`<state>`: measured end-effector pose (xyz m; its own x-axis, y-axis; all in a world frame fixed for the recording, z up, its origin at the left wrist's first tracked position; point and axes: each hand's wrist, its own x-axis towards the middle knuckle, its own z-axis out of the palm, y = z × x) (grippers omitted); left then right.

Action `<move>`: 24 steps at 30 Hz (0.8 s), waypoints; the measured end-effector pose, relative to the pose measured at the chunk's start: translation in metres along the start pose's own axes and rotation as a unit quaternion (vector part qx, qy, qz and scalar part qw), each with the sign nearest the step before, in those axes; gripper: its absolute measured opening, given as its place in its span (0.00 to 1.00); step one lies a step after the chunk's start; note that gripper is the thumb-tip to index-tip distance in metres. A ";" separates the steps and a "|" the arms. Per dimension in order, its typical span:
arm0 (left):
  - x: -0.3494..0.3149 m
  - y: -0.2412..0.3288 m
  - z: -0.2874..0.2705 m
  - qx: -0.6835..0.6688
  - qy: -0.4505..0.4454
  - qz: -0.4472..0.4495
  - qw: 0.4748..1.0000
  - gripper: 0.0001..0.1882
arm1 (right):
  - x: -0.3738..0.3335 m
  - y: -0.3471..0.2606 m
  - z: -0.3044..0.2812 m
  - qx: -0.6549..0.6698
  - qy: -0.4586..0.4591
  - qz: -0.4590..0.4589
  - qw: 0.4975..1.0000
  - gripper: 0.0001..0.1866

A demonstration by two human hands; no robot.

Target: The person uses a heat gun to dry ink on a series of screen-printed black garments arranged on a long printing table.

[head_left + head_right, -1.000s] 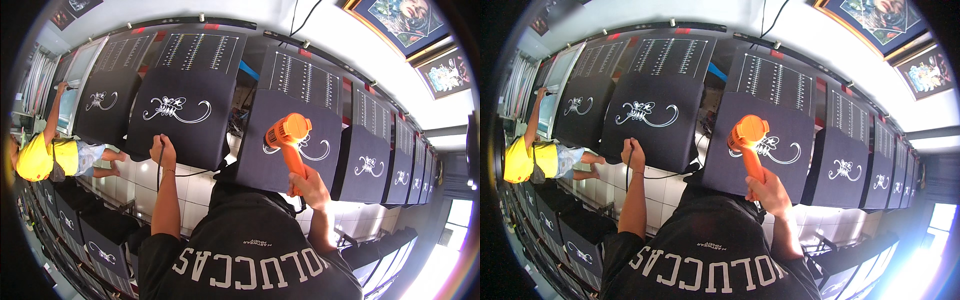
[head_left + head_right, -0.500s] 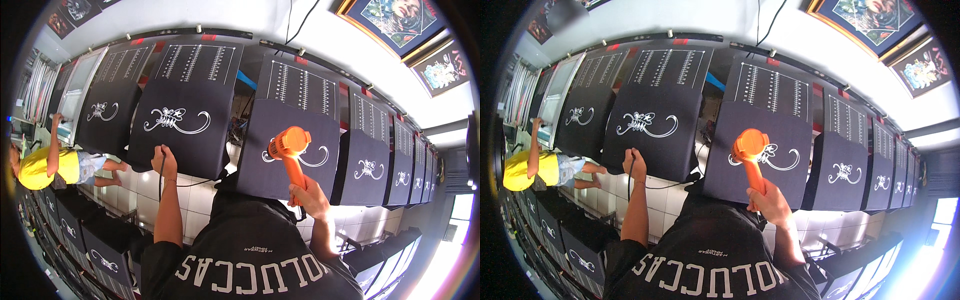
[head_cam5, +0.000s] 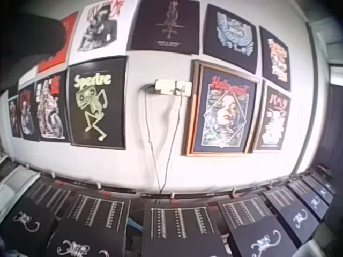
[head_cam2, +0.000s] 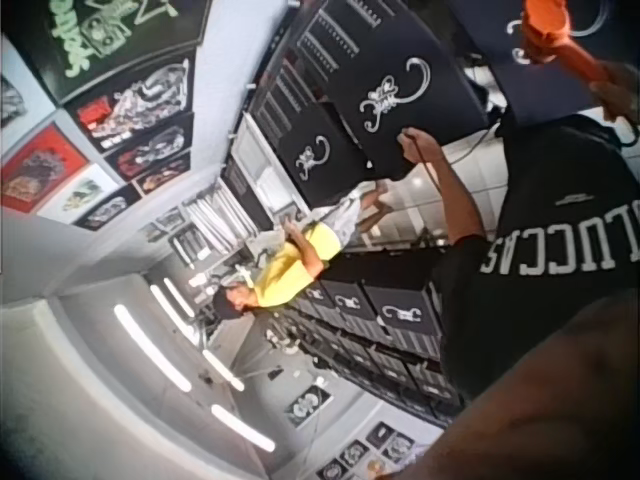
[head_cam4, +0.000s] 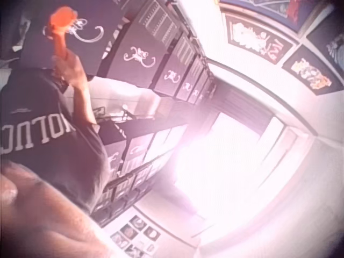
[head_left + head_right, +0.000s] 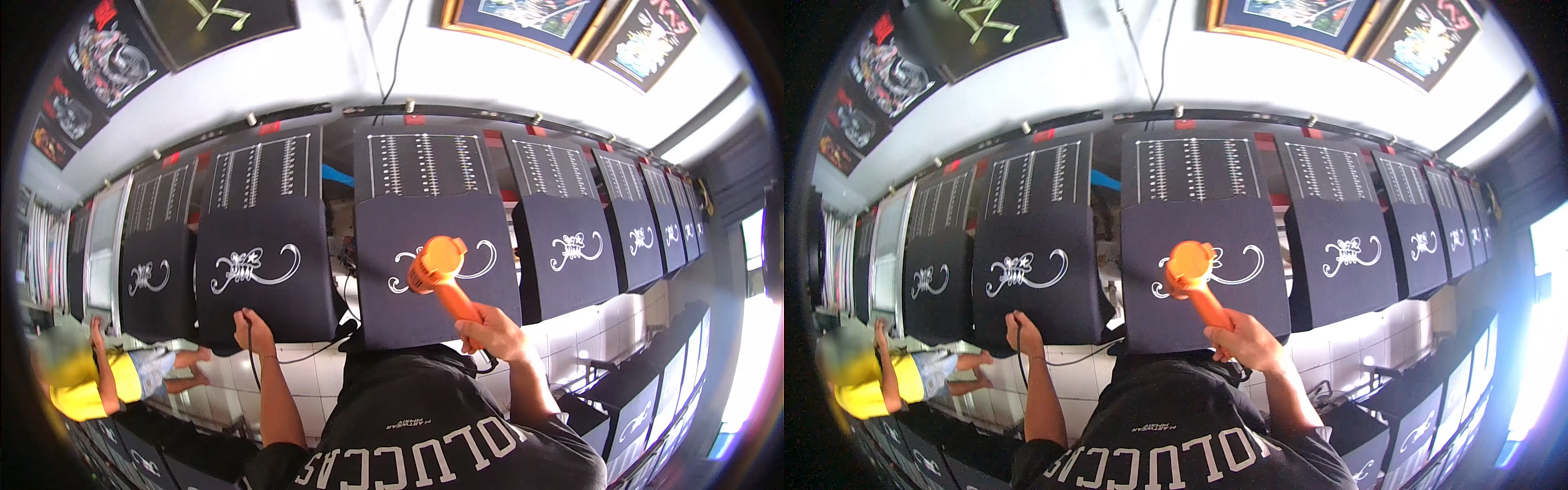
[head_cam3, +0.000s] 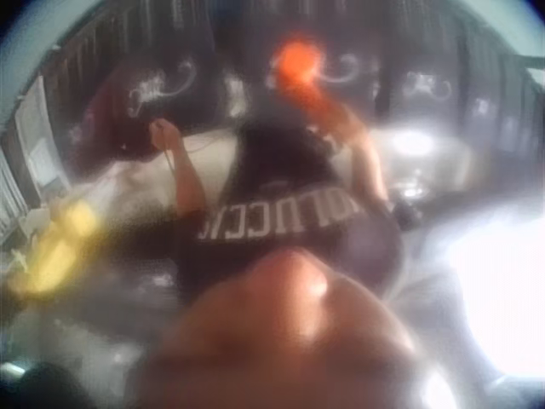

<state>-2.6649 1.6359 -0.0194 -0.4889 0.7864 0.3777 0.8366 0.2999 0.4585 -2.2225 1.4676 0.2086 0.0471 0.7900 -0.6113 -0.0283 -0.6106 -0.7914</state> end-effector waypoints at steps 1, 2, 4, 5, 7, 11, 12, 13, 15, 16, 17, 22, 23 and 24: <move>0.000 -0.002 -0.001 0.002 -0.010 -0.007 1.000 0.13 | -0.002 0.003 -0.006 -0.002 0.040 -0.009 0.999 0.14; 0.000 -0.001 0.002 -0.005 -0.018 -0.010 1.000 0.13 | -0.003 0.006 -0.013 -0.005 0.080 -0.018 0.997 0.14; 0.000 0.008 -0.005 -0.013 -0.032 -0.019 0.999 0.13 | -0.002 0.018 -0.024 -0.009 0.166 -0.055 0.985 0.13; -0.001 0.008 0.000 -0.011 -0.021 0.000 1.000 0.13 | -0.007 0.021 -0.029 0.020 0.196 -0.062 0.978 0.13; 0.000 -0.001 0.004 0.001 0.010 0.031 0.999 0.14 | -0.014 0.028 -0.045 0.032 0.218 -0.079 0.972 0.12; 0.007 -0.018 0.004 -0.001 -0.039 0.039 0.998 0.13 | -0.027 0.033 -0.060 0.118 0.274 -0.082 0.951 0.13; 0.011 -0.017 -0.002 -0.001 -0.066 0.024 0.997 0.14 | -0.024 0.039 -0.058 0.110 0.282 -0.087 0.949 0.14; 0.018 -0.026 0.000 -0.015 -0.062 0.027 0.998 0.15 | -0.020 0.042 -0.055 0.101 0.290 -0.092 0.947 0.15; 0.034 -0.044 0.004 -0.041 -0.056 0.031 0.997 0.17 | -0.015 0.040 -0.039 0.164 0.289 -0.091 0.939 0.14; 0.041 -0.051 0.001 -0.024 -0.063 0.009 0.998 0.20 | -0.012 0.038 -0.029 0.194 0.289 -0.088 0.933 0.14; 0.049 -0.061 -0.005 -0.019 -0.055 -0.007 0.998 0.20 | -0.006 0.037 -0.020 0.211 0.248 -0.089 0.941 0.14; 0.092 -0.099 -0.028 -0.054 -0.045 -0.079 0.994 0.22 | 0.027 0.011 0.053 0.226 0.086 -0.076 0.967 0.17; 0.103 -0.101 -0.032 -0.071 -0.049 -0.096 0.992 0.22 | 0.033 -0.002 0.075 0.220 0.059 -0.074 0.971 0.18; 0.117 -0.125 -0.035 -0.078 -0.041 -0.089 0.992 0.23 | 0.039 -0.015 0.096 0.201 0.027 -0.066 0.977 0.19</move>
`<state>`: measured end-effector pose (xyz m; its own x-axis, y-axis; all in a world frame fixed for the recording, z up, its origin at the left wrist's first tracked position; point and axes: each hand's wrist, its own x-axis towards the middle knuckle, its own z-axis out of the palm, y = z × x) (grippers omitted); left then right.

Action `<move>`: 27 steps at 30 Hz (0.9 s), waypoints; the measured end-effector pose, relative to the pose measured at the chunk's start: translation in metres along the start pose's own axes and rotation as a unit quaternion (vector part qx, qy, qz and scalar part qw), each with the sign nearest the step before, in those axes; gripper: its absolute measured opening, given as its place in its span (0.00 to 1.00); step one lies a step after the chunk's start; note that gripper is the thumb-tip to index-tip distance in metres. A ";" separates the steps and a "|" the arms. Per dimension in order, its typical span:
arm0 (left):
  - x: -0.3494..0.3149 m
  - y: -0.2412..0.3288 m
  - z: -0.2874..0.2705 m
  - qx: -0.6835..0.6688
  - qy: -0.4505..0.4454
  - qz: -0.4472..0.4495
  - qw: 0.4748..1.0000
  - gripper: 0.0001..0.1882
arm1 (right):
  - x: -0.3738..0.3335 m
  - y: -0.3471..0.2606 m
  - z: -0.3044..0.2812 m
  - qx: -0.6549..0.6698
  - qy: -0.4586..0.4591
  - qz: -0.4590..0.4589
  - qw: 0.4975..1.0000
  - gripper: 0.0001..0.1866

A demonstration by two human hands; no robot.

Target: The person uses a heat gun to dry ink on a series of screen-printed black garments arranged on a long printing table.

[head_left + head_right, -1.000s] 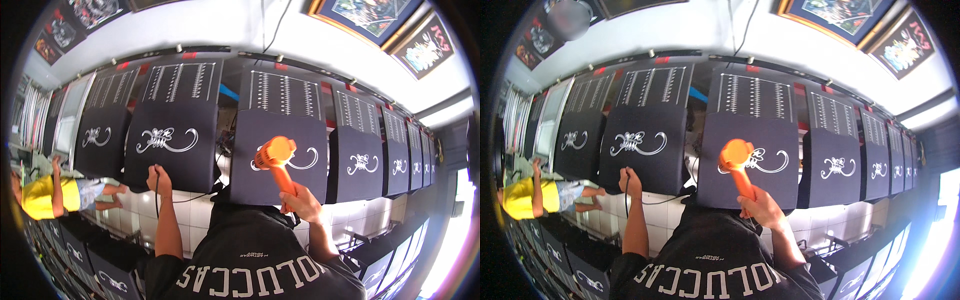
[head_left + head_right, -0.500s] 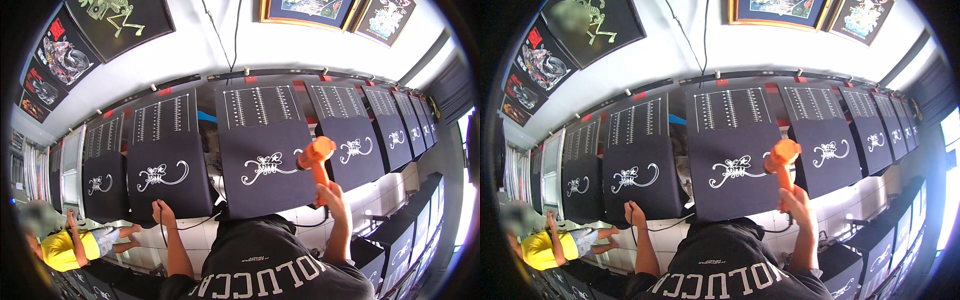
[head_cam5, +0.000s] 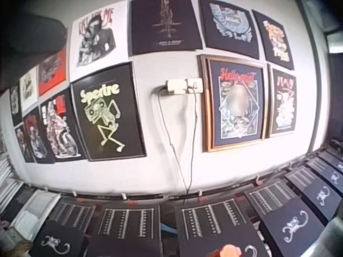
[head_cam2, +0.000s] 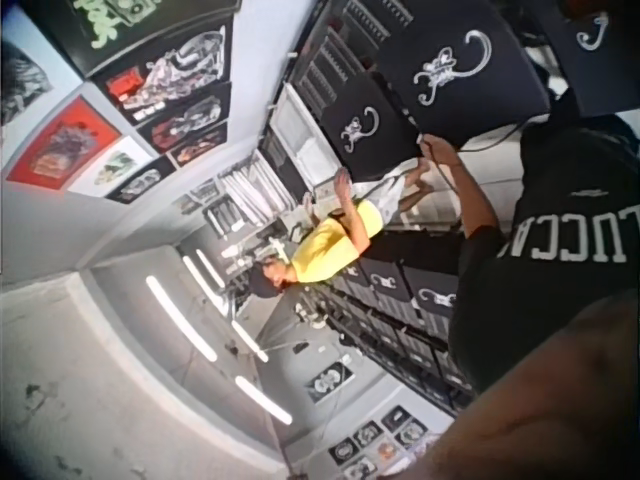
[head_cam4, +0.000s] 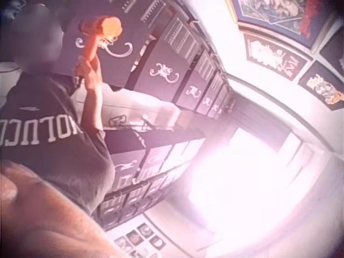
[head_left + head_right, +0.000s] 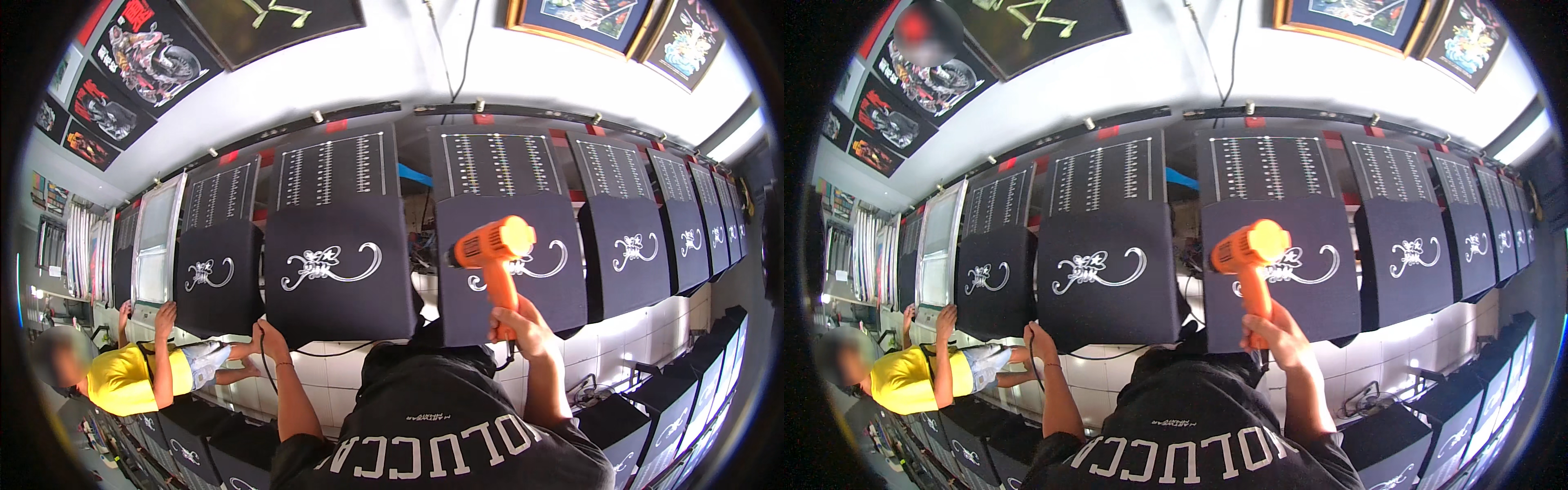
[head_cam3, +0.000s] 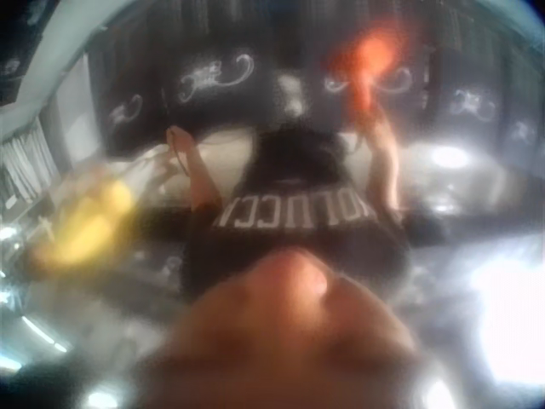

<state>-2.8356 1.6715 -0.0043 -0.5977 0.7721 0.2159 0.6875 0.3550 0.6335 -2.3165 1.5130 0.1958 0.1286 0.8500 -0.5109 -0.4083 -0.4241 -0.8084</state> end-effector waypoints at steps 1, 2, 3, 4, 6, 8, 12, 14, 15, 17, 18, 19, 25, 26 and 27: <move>0.016 -0.019 -0.005 0.001 0.009 -0.012 1.000 0.23 | 0.009 0.003 0.021 -0.012 -0.030 0.010 0.999 0.18; 0.033 -0.038 -0.011 0.003 0.018 -0.024 1.000 0.24 | 0.020 0.006 0.042 -0.020 -0.053 0.024 0.998 0.17; 0.048 -0.053 -0.014 0.002 0.023 -0.038 0.999 0.24 | 0.030 0.007 0.063 -0.031 -0.073 0.039 0.996 0.16; 0.065 -0.069 -0.020 0.008 -0.005 -0.054 0.999 0.25 | 0.039 0.007 0.087 -0.043 -0.071 0.037 0.996 0.15; 0.096 -0.090 -0.020 -0.016 0.067 -0.023 0.997 0.25 | 0.057 0.014 0.130 -0.062 -0.076 0.018 0.995 0.14; 0.120 -0.105 -0.024 -0.032 0.034 -0.029 0.998 0.24 | 0.071 0.020 0.168 -0.085 -0.037 0.002 0.996 0.14; 0.157 -0.121 -0.026 -0.020 0.005 -0.004 1.000 0.23 | 0.088 0.013 0.210 -0.168 -0.002 -0.017 0.986 0.15; 0.166 -0.102 -0.027 0.008 -0.007 -0.005 1.000 0.23 | 0.090 0.011 0.224 -0.199 0.026 -0.020 0.980 0.15; 0.168 -0.094 -0.031 0.024 -0.010 -0.005 1.000 0.23 | 0.092 0.013 0.230 -0.199 0.031 -0.019 0.979 0.15; 0.169 -0.090 -0.027 0.006 0.007 0.019 1.000 0.21 | 0.094 0.016 0.236 -0.200 0.042 -0.017 0.979 0.15; 0.171 -0.092 -0.027 0.000 0.017 0.030 0.999 0.21 | 0.094 0.015 0.239 -0.198 0.048 -0.013 0.979 0.15; 0.172 -0.098 -0.026 0.006 0.015 0.042 0.999 0.20 | 0.094 0.013 0.241 -0.196 0.053 -0.009 0.979 0.15; 0.168 -0.101 -0.022 0.026 -0.026 0.050 0.998 0.17 | 0.102 0.023 0.241 -0.205 0.062 0.000 0.977 0.15; 0.166 -0.108 -0.018 0.033 -0.023 0.063 0.997 0.17 | 0.103 0.023 0.239 -0.201 0.058 0.006 0.978 0.14; 0.166 -0.107 -0.016 0.039 -0.019 0.077 0.996 0.17 | 0.103 0.023 0.244 -0.207 0.070 0.003 0.976 0.14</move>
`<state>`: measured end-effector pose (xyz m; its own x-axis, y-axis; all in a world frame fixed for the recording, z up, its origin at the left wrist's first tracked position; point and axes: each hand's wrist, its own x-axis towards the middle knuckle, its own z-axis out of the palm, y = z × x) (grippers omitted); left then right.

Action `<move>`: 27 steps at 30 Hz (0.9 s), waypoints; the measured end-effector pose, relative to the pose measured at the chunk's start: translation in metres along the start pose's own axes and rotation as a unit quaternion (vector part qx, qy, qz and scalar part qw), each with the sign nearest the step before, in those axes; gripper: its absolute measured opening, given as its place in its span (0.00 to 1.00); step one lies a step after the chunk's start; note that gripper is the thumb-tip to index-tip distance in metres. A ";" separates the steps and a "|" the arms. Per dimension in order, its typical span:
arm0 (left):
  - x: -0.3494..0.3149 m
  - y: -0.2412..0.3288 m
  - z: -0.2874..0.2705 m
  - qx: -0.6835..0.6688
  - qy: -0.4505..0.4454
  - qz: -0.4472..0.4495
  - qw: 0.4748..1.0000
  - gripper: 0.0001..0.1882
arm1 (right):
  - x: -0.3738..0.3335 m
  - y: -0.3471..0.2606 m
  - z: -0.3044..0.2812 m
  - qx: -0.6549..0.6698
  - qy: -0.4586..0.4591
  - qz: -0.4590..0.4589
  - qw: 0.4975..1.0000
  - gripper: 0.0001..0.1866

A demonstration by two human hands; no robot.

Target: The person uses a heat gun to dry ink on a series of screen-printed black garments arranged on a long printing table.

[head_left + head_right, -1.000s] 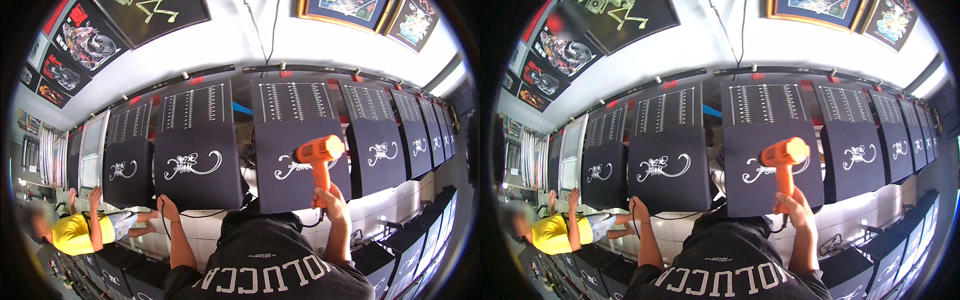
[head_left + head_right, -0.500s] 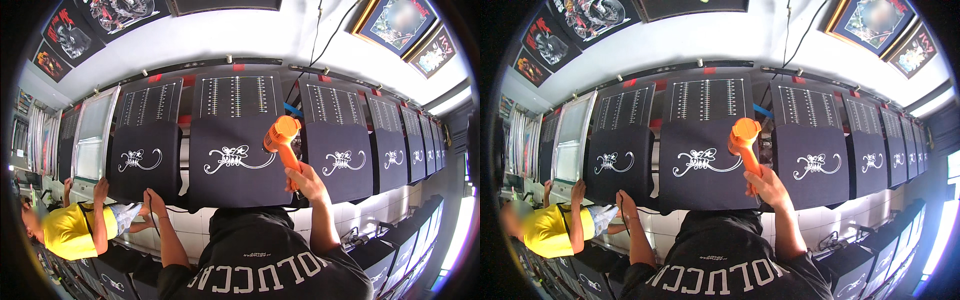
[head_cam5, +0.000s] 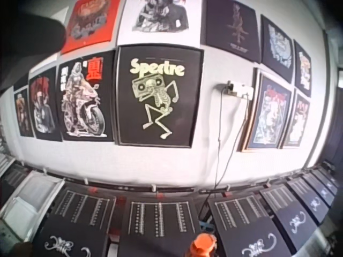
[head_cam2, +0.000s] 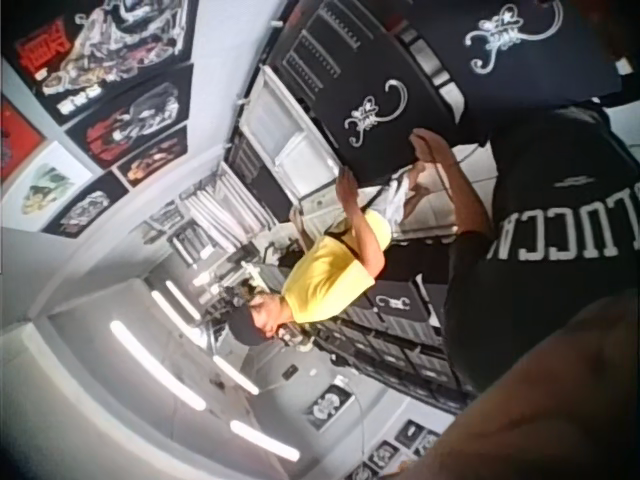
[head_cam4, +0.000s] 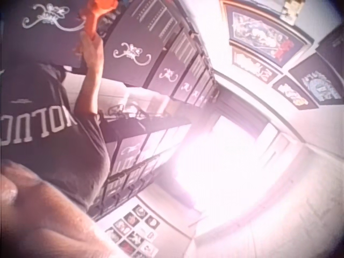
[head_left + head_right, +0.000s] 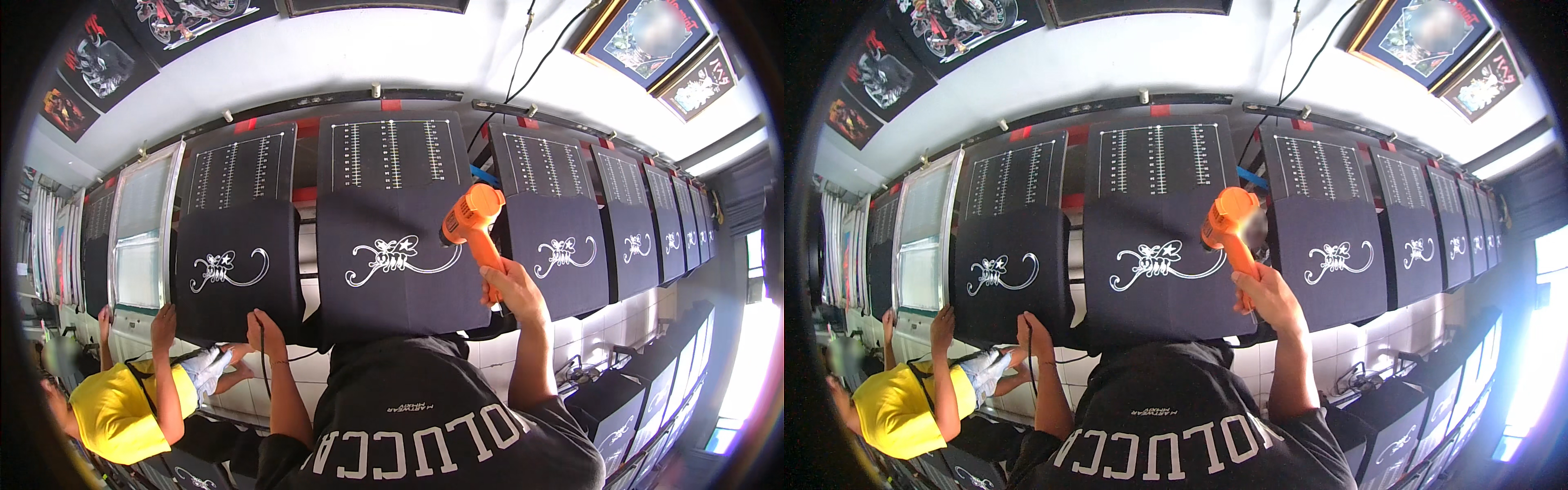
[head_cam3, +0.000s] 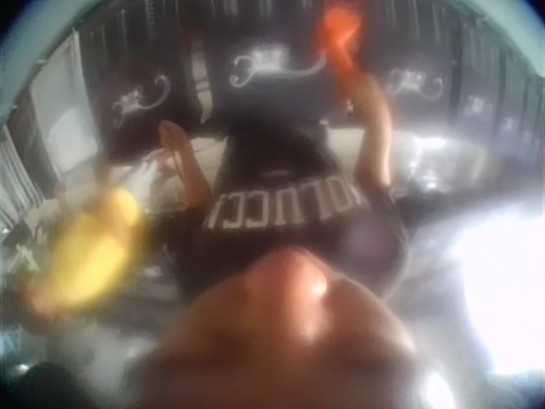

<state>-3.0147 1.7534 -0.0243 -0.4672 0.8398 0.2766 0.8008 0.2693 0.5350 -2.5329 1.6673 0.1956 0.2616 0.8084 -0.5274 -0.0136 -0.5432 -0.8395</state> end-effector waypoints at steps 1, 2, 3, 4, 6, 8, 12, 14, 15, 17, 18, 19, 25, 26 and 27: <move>0.000 0.001 0.001 0.013 0.001 0.006 1.000 0.17 | -0.001 -0.002 0.006 -0.006 0.013 -0.001 1.000 0.14; 0.000 0.002 0.002 0.026 0.001 0.012 1.000 0.17 | -0.002 -0.005 0.010 -0.011 0.026 -0.002 1.000 0.14; -0.001 0.004 0.002 0.039 0.002 0.017 0.999 0.16 | -0.003 -0.007 0.010 -0.004 0.020 -0.001 1.000 0.14; -0.001 0.004 0.002 0.042 0.001 0.017 0.999 0.16 | -0.004 -0.009 0.010 0.003 0.014 0.001 1.000 0.14; -0.001 0.004 0.002 0.049 0.000 0.016 0.999 0.16 | -0.004 -0.010 0.012 0.000 0.021 0.005 1.000 0.14; -0.001 0.005 0.002 0.047 -0.007 0.016 0.999 0.16 | -0.005 -0.010 0.018 -0.020 0.046 0.009 0.999 0.13; -0.001 0.005 0.001 0.028 0.008 0.033 0.999 0.15 | -0.004 -0.011 0.016 -0.019 0.038 0.015 0.999 0.13; -0.002 0.011 -0.001 0.032 0.009 0.029 0.999 0.15 | -0.004 -0.009 0.020 -0.029 0.055 0.013 0.998 0.12; -0.002 0.014 -0.002 0.034 0.010 0.028 0.999 0.15 | -0.003 -0.007 0.019 -0.024 0.052 0.011 0.998 0.12; -0.001 0.014 -0.003 0.035 0.004 0.026 0.999 0.15 | 0.001 -0.003 0.014 -0.013 0.045 0.006 0.999 0.12; -0.001 0.014 -0.003 0.036 0.001 0.025 0.999 0.15 | 0.001 -0.004 0.015 -0.020 0.052 0.007 0.998 0.12; -0.001 0.013 -0.002 0.042 0.010 0.034 0.998 0.15 | 0.002 -0.006 0.017 -0.028 0.058 0.009 0.998 0.12; 0.002 0.011 0.002 0.049 0.007 0.030 0.998 0.16 | 0.004 -0.003 0.011 -0.010 0.057 -0.005 0.998 0.12; 0.003 0.013 0.002 0.052 0.008 0.030 0.998 0.16 | 0.004 -0.003 0.011 -0.012 0.062 -0.006 0.998 0.12; 0.003 0.015 0.002 0.056 0.010 0.031 0.998 0.16 | 0.003 -0.003 0.009 -0.012 0.062 -0.001 0.998 0.12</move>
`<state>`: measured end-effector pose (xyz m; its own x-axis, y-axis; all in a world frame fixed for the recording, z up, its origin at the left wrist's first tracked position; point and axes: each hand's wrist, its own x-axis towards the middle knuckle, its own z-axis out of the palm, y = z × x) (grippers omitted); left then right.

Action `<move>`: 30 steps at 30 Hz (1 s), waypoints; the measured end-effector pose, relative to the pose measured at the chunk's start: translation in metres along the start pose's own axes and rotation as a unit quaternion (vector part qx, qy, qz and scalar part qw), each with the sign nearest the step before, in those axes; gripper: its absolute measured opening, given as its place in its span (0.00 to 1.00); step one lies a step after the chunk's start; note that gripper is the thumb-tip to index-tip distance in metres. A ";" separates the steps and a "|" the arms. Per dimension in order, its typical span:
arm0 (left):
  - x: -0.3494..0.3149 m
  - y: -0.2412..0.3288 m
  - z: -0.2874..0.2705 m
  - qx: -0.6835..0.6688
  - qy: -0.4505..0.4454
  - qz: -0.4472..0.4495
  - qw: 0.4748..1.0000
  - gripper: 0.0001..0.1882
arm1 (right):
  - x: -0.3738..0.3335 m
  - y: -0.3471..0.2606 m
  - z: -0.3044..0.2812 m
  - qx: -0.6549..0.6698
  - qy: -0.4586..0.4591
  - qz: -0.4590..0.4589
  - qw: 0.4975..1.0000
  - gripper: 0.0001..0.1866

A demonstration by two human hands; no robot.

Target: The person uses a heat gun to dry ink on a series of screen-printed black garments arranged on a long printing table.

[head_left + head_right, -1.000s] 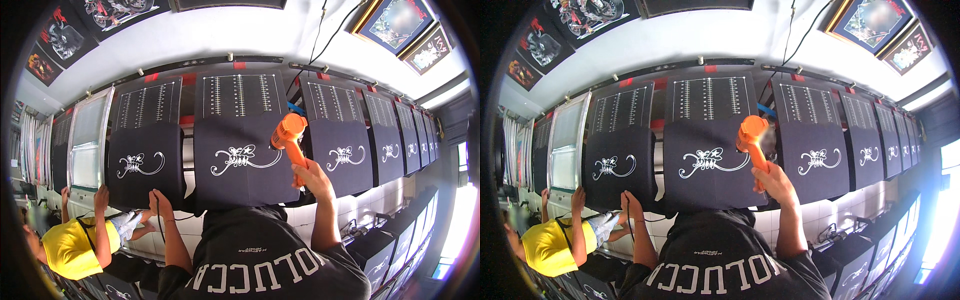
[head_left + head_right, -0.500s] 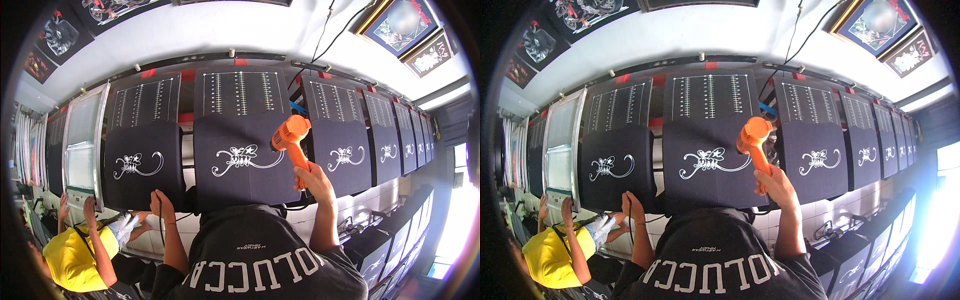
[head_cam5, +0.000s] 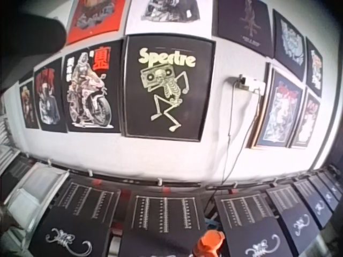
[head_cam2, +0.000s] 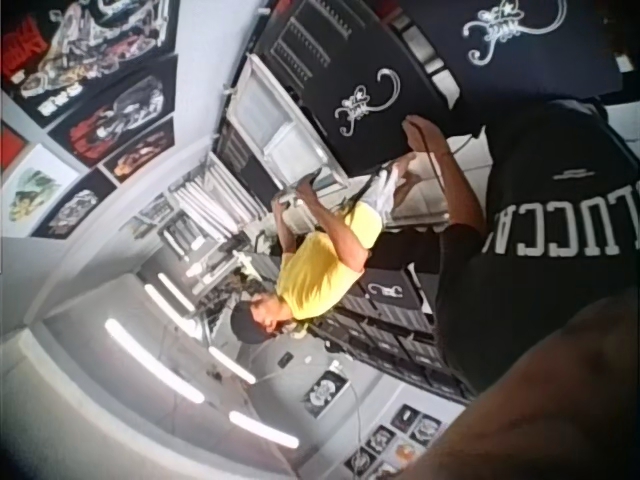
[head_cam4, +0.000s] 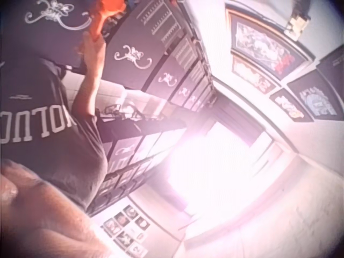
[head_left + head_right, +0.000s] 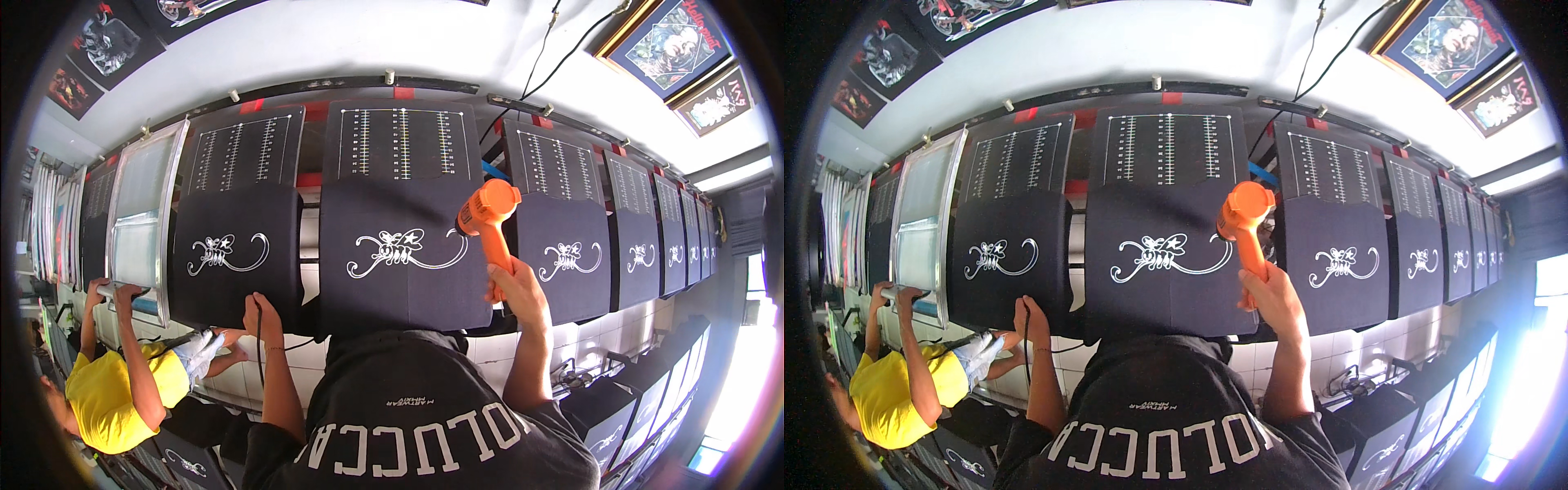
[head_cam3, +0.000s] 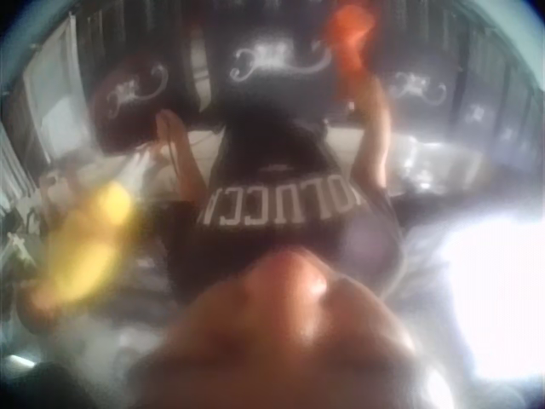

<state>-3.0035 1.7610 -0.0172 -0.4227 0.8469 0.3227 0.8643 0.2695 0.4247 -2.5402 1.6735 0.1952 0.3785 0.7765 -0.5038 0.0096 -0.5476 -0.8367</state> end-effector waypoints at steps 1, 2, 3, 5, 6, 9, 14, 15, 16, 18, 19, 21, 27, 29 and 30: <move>0.000 0.000 0.001 0.002 0.005 0.000 1.000 0.16 | 0.000 0.001 -0.004 0.000 0.000 0.005 1.000 0.12; -0.001 -0.001 0.002 0.004 0.011 0.000 1.000 0.16 | 0.000 0.001 -0.007 0.001 0.000 0.009 1.000 0.12; -0.001 0.000 0.003 0.005 0.014 0.001 1.000 0.16 | -0.001 0.002 -0.009 -0.006 -0.005 0.005 1.000 0.11; -0.002 0.001 0.004 0.010 0.028 0.004 1.000 0.16 | -0.003 0.002 -0.011 -0.019 -0.013 -0.004 1.000 0.11; -0.003 0.002 0.004 0.012 0.035 0.005 0.999 0.16 | -0.003 0.003 -0.013 -0.011 -0.016 0.001 1.000 0.11; -0.004 -0.002 0.004 0.007 -0.012 -0.038 0.999 0.17 | -0.003 0.005 -0.017 0.000 -0.023 0.011 1.000 0.11; -0.005 -0.004 0.007 0.037 0.005 -0.028 0.999 0.18 | -0.009 0.008 -0.021 -0.001 -0.017 0.000 1.000 0.11; -0.005 -0.003 0.006 0.041 -0.004 -0.036 0.999 0.18 | -0.009 0.009 -0.022 -0.009 -0.019 0.003 1.000 0.11; -0.005 -0.001 0.006 0.041 0.001 -0.034 0.999 0.18 | -0.010 0.009 -0.024 -0.016 -0.022 0.005 1.000 0.11; -0.006 0.001 0.006 0.042 0.011 -0.030 0.999 0.18 | -0.012 0.008 -0.029 -0.015 -0.020 0.029 0.999 0.10; -0.007 0.001 0.005 0.033 0.007 -0.033 0.999 0.18 | -0.014 0.010 -0.029 -0.017 -0.018 0.023 0.999 0.10; -0.006 0.000 0.005 0.015 0.001 -0.038 0.999 0.18 | -0.016 0.014 -0.027 -0.022 -0.015 0.010 1.000 0.11; -0.005 -0.007 0.010 0.015 0.042 -0.014 0.999 0.17 | -0.023 0.019 -0.033 -0.017 -0.029 0.020 0.999 0.12; -0.006 -0.009 0.010 0.026 0.036 -0.015 0.999 0.17 | -0.025 0.021 -0.035 -0.011 -0.036 0.024 0.999 0.12; -0.006 -0.008 0.009 0.032 0.032 -0.016 0.999 0.17 | -0.026 0.021 -0.038 -0.003 -0.042 0.026 0.999 0.12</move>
<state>-3.0054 1.7578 -0.0304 -0.4650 0.8070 0.3641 0.8648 0.3259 0.3820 -2.5149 1.6296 0.1986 0.2993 0.7702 -0.5632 -0.0016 -0.5898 -0.8075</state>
